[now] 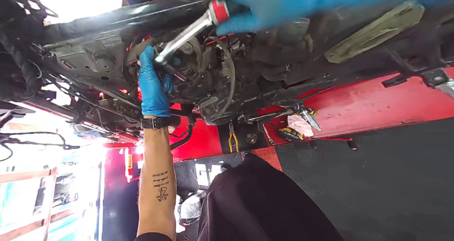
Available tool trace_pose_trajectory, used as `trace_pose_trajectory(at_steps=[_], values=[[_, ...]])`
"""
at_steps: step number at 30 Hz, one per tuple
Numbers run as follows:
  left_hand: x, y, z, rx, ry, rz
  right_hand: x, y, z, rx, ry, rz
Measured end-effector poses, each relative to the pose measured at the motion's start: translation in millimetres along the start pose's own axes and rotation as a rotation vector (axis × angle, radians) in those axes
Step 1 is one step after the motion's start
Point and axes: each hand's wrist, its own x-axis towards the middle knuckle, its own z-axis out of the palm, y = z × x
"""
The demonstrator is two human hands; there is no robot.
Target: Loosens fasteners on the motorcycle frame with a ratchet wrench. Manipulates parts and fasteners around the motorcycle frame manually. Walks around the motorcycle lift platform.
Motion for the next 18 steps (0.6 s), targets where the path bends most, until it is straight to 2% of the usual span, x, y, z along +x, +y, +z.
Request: trace_pose_trajectory(at_steps=[3, 5, 7, 10, 14, 18], values=[[-1, 3, 0, 0.028, 0.008, 0.001, -13, -139, -55, -0.222, -0.265, 0.265], [-3, 5, 2, 0.049, -0.014, 0.021, -20, -176, -68, -0.248, -0.371, 0.37], [-4, 7, 5, 0.071, 0.025, 0.014, -24, -154, -73, -0.24, -0.39, 0.292], [-9, 7, 3, 0.059, 0.039, -0.005, -27, -93, -59, -0.303, -0.248, 0.042], [-7, 6, 8, 0.027, 0.046, -0.002, -19, -66, -53, -0.257, -0.115, -0.162], [-8, 3, 4, 0.085, 0.016, 0.03, 0, -44, -76, -0.405, -0.25, -0.145]])
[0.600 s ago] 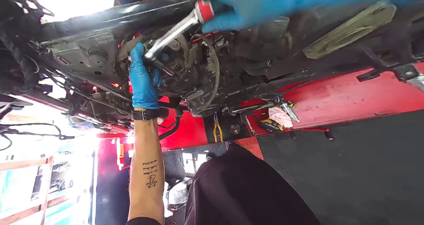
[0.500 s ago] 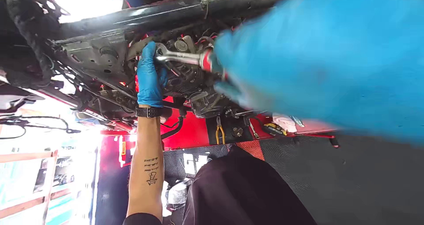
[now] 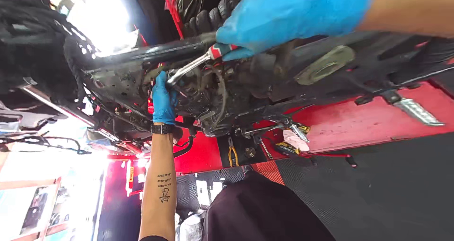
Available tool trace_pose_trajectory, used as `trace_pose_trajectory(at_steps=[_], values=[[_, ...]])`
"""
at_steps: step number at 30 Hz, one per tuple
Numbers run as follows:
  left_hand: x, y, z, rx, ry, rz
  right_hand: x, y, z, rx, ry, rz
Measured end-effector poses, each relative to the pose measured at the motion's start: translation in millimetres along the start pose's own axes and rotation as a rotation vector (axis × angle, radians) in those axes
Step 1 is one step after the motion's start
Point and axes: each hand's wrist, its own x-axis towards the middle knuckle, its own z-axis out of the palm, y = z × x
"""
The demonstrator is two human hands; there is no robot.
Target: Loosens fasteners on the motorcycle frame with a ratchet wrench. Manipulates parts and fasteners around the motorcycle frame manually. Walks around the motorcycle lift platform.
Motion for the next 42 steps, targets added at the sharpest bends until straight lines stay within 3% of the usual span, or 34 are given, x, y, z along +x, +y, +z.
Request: trace_pose_trajectory(at_steps=[3, 5, 8, 11, 14, 17, 25, 31, 37, 42], values=[[-16, 0, 2, -0.017, 0.012, 0.027, 16, 40, 16, -0.093, -0.009, -0.038], [-17, 0, 2, -0.075, 0.042, 0.03, 31, 40, 12, -0.139, 0.004, -0.03], [-15, -4, 1, -0.058, 0.106, -0.007, 49, -1, 0, -0.089, -0.002, -0.056], [-5, -1, 4, 0.019, 0.123, -0.001, 57, -56, -21, 0.007, -0.167, 0.004], [-4, -9, -10, -0.001, -0.026, 0.053, 67, -63, -29, 0.002, -0.265, 0.061], [-8, -22, -31, -0.044, -0.24, 0.146, 72, -46, -18, 0.005, -0.215, 0.066], [-8, -31, -6, -0.021, 0.146, 0.341, 74, -56, -24, 0.08, -0.265, 0.145], [-10, -36, -15, 0.067, -0.005, 0.296, 69, -62, -25, 0.135, -0.226, 0.173], [-8, -45, 4, -0.048, 0.183, 0.424, 69, -66, -27, 0.139, -0.279, 0.225], [-14, -45, -8, -0.03, -0.014, 0.321, 67, -69, -26, 0.16, -0.249, 0.23]])
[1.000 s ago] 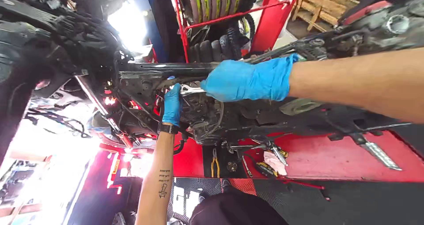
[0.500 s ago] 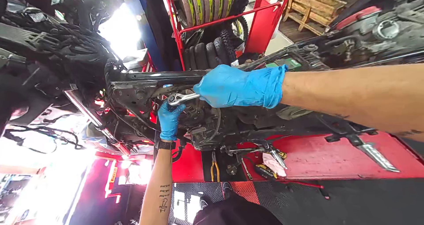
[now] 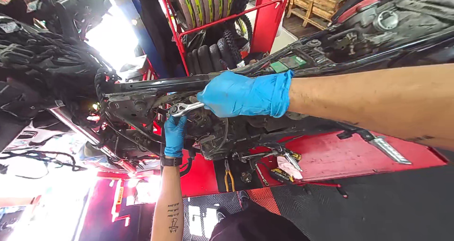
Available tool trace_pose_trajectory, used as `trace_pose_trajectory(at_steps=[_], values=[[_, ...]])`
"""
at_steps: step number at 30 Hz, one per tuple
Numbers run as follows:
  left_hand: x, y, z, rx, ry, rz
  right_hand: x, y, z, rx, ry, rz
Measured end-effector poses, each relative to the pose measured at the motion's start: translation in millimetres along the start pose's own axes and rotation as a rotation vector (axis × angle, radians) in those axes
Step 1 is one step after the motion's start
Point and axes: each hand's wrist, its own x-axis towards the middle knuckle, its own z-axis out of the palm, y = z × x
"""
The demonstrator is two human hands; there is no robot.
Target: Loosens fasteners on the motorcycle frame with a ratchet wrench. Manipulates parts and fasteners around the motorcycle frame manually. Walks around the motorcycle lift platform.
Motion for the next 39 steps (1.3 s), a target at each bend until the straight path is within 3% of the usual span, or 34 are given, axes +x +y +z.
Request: trace_pose_trajectory(at_steps=[7, 12, 18, 21, 25, 28, 31, 36, 39], values=[[8, -5, 15, -0.025, 0.234, 0.134, 3, 5, 6, 0.041, -0.003, 0.024], [0, -3, 3, 0.071, 0.053, 0.009, 1, 2, 6, 0.057, 0.018, 0.056], [6, -8, 6, -0.041, 0.167, 0.048, 0, 1, 6, 0.079, 0.046, 0.053], [9, 8, -4, 0.079, 0.057, 0.166, -20, 1, 2, 0.218, 0.144, 0.154], [11, 14, -36, 0.556, -0.214, 0.255, -100, -1, 23, 0.563, 0.464, 0.228], [3, -1, -38, 0.928, -0.382, 0.375, -190, -18, 78, 1.068, 0.357, 0.257], [1, 0, -30, 1.086, -0.355, 0.428, -262, -60, 173, 1.443, 0.019, 0.448], [-7, 10, -13, 1.358, -0.316, 0.377, -302, -143, 378, 1.433, -0.516, 0.936], [-7, 15, -11, 1.501, -0.357, 0.293, -284, -170, 460, 1.478, -0.619, 1.061]])
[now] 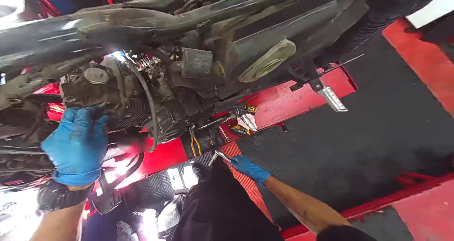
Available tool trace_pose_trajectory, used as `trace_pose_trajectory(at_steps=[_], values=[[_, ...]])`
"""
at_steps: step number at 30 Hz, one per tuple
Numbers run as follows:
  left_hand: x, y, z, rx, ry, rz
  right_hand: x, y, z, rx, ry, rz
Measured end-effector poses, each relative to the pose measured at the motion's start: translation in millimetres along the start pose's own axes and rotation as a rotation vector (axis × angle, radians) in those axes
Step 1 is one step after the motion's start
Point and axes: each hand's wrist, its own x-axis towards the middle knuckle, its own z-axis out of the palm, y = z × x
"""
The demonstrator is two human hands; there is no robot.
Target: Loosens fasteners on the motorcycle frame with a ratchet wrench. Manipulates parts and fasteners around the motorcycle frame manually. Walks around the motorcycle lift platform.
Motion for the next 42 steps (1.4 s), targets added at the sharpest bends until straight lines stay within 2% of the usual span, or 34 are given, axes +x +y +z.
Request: trace_pose_trajectory(at_steps=[2, 4, 7, 9, 11, 13, 15, 19, 21, 23, 25, 26, 27, 28, 30, 31, 32, 33, 36, 39, 42], values=[[3, -3, -1, 0.113, -0.094, -0.001, 38, -10, 28, 0.183, 0.002, 0.01], [7, -6, 1, 0.226, -0.193, -0.013, 72, -39, 50, 0.301, 0.046, 0.009], [10, 3, 0, 0.294, -0.343, -0.09, 135, -87, 77, 0.236, 0.167, 0.05], [5, -3, 1, 0.235, -0.425, -0.133, 169, -108, 87, 0.187, 0.211, 0.11], [3, 1, -11, 0.168, -0.535, -0.222, 191, -119, 90, 0.158, 0.232, 0.171], [-1, -7, -14, 0.189, -0.558, -0.277, 199, -125, 87, 0.082, 0.225, 0.208], [3, -23, 0, 0.189, -0.477, -0.232, 188, -129, 80, -0.069, 0.219, 0.177], [20, 9, -15, 0.231, -0.356, -0.213, 131, -119, 65, -0.282, 0.162, -0.077], [15, 8, -36, 0.167, -0.257, -0.252, 92, -121, 58, -0.349, -0.028, -0.25], [7, -9, -49, 0.158, -0.21, -0.328, 39, -142, 43, -0.365, -0.305, -0.489], [5, -27, -53, 0.164, -0.314, -0.388, -28, -182, 12, -0.335, -0.561, -0.82], [6, -33, -52, 0.135, -0.394, -0.393, -64, -209, -9, -0.31, -0.611, -1.0], [6, -36, -50, 0.091, -0.462, -0.377, -97, -237, -28, -0.249, -0.566, -1.207], [7, -36, -48, 0.053, -0.503, -0.347, -127, -268, -44, -0.179, -0.44, -1.387], [11, -32, -44, 0.016, -0.522, -0.3, -166, -332, -67, -0.179, 0.025, -1.608], [13, -28, -43, 0.013, -0.526, -0.289, -175, -363, -72, -0.25, 0.264, -1.625], [14, -25, -41, 0.021, -0.531, -0.285, -176, -392, -74, -0.345, 0.435, -1.573], [15, -24, -39, 0.041, -0.534, -0.283, -171, -418, -71, -0.449, 0.534, -1.473], [17, -21, -38, 0.078, -0.572, -0.303, -146, -466, -52, -0.739, 0.591, -1.104], [12, -25, -30, 0.082, -0.51, -0.287, -139, -475, -36, -0.919, 0.646, -1.001], [10, -31, -34, 0.102, -0.491, -0.238, -151, -481, -31, -1.01, 0.626, -0.949]])
